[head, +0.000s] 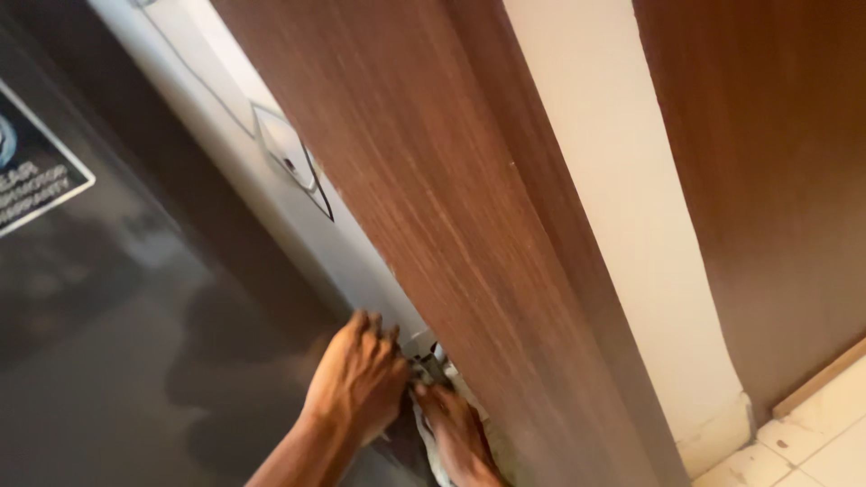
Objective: The person wipes the exterior surfaces of a top-loading washing machine using a cloth. They clean the control panel, front, sides, and top of the machine, moving around it to reach different areas.
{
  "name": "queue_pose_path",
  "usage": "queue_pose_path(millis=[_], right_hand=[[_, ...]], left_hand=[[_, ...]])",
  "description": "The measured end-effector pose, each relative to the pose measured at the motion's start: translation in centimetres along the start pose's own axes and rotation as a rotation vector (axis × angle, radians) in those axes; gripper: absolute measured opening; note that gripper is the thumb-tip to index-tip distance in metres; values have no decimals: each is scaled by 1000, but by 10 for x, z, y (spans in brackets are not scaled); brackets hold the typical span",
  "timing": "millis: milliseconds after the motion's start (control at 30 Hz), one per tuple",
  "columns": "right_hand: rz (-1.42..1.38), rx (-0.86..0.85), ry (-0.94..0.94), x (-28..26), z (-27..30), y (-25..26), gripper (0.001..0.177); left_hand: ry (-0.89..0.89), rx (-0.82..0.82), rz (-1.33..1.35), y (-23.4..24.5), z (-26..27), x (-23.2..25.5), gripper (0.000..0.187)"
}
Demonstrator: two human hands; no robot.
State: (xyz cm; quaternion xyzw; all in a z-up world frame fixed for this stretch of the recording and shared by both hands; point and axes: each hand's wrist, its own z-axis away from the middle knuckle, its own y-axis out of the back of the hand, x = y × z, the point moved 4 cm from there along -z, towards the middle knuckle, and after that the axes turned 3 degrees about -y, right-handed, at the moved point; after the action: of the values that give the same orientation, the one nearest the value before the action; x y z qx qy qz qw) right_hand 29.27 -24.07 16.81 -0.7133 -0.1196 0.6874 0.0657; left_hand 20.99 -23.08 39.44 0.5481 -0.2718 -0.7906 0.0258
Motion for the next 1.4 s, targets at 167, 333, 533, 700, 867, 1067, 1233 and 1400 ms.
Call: queue_pose_path(millis=[167,333,533,700,867,1067,1233,1400], right_hand=[[-465,-172,111,-67,-56,-40,44],[-738,-318,142,-47,-69,-52,42],[-264,-78,107,4,-56,-25,46],[13,53,53,13,-48,-9,51],[-36,35,16,5,-50,-18,55],[-45,93,179,-50,-58,-42,46],[-186,79,293,-65,-38,-36,39],[-191,27,128,-68,-27,-29,48]], left_hand=[[129,-67,-61,10,-15,-37,49],[144,-140,-99,15,-15,-32,47],[187,-88,-29,16,-11,-32,46],[155,-25,-132,27,-10,-32,44],[163,-121,2,24,-10,-32,40],[189,200,-7,15,-11,-29,27],[158,194,5,8,-5,-30,23],[189,712,-254,31,23,-38,39]])
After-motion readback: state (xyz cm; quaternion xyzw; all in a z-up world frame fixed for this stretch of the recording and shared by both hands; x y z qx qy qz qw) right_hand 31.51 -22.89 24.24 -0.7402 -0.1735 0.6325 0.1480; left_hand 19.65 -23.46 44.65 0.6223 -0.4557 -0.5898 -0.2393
